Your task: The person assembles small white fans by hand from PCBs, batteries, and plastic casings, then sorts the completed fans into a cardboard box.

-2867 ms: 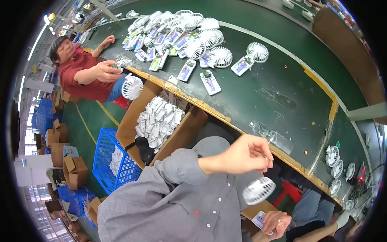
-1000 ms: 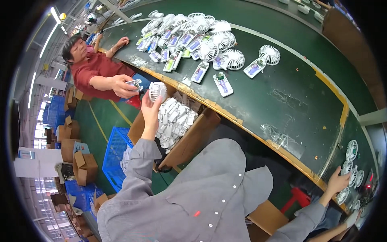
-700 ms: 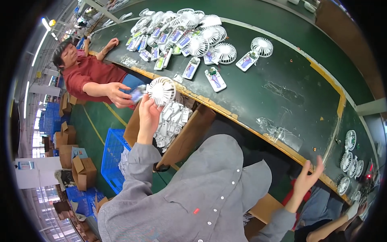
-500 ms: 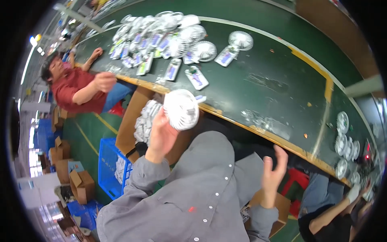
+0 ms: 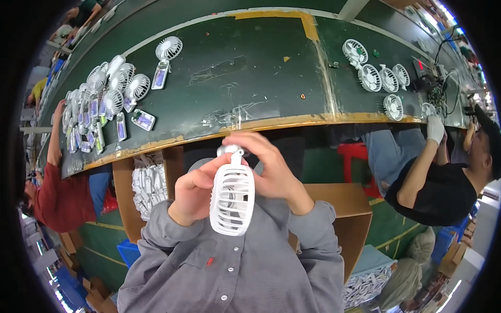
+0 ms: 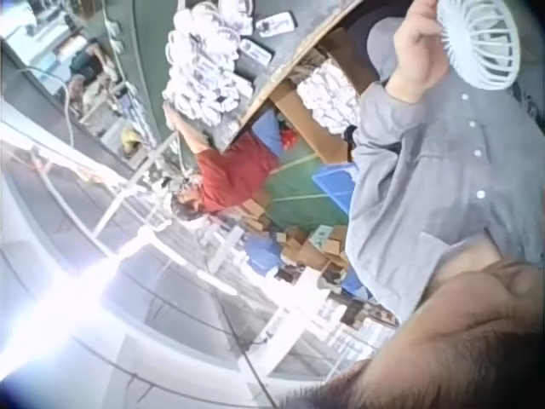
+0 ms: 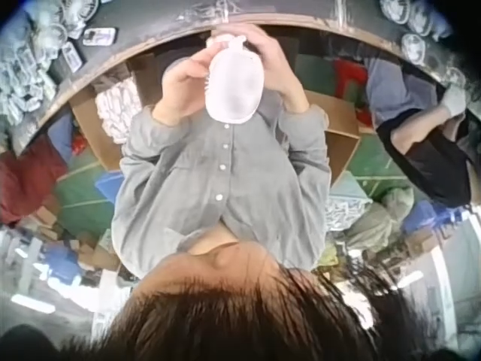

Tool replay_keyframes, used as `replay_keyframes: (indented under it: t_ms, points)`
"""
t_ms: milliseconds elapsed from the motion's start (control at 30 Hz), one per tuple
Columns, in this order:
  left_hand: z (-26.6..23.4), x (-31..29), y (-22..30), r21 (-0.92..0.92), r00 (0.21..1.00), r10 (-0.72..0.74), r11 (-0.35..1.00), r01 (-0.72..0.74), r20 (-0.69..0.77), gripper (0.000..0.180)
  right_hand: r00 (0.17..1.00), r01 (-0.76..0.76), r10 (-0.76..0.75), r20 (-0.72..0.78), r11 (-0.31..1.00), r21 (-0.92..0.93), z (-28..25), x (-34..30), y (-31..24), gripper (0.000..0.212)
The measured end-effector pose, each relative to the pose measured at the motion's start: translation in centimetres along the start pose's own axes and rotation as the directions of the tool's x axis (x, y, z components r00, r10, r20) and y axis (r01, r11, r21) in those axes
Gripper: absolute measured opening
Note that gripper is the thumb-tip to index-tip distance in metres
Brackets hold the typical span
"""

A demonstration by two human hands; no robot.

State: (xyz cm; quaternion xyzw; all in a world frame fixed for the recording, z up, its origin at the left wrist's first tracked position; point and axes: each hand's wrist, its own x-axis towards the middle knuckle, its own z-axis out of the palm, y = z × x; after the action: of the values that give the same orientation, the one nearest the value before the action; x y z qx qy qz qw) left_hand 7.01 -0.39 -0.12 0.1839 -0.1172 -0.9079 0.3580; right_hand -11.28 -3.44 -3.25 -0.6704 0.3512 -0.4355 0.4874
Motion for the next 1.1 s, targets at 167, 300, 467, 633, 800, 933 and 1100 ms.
replay_keyframes:
  t_ms: [167, 300, 467, 633, 800, 933, 1100]
  points:
    - [-0.7, 0.4, 0.5, 0.007, 0.981, -0.12, 0.993, 0.12, 0.15, 0.054, 0.985, -0.164, 0.144, 0.09, 0.946, 0.279, -0.6, -2.3, 0.8, 0.022]
    - [-2.4, 0.1, 1.7, 0.51, 0.96, -0.258, 0.844, 0.168, 0.111, 0.06, 0.851, -0.513, 0.438, 0.29, 0.81, 0.283, -3.5, -3.1, -0.6, 0.021]
    - [-3.4, 0.8, 3.4, 0.713, 0.922, -0.386, 0.656, 0.249, 0.034, 0.025, 0.806, -0.487, 0.272, 0.526, 0.81, 0.327, -4.5, -3.5, -0.2, 0.049]
    - [-2.5, 2.3, 3.6, 0.759, 0.947, -0.321, 0.612, 0.221, -0.017, 0.021, 0.727, -0.442, 0.379, 0.573, 0.896, -0.032, -4.7, -4.3, -1.5, 0.047]
    - [-3.5, 4.0, 3.5, 0.775, 0.94, -0.32, 0.621, 0.117, 0.115, 0.015, 0.744, -0.667, 0.309, 0.593, 0.411, 0.622, -4.3, -7.6, -0.1, 0.056]
    - [-3.3, 4.1, 3.2, 0.684, 0.934, -0.328, 0.715, 0.147, 0.141, 0.015, 0.866, -0.425, 0.499, 0.012, 0.724, 0.543, -1.5, -8.1, 1.0, 0.041]
    - [-3.7, 3.3, 3.4, 0.606, 0.971, -0.224, 0.784, 0.131, 0.08, 0.015, 0.846, -0.415, 0.529, 0.066, 0.576, 0.704, -2.3, -9.4, 0.5, 0.037]
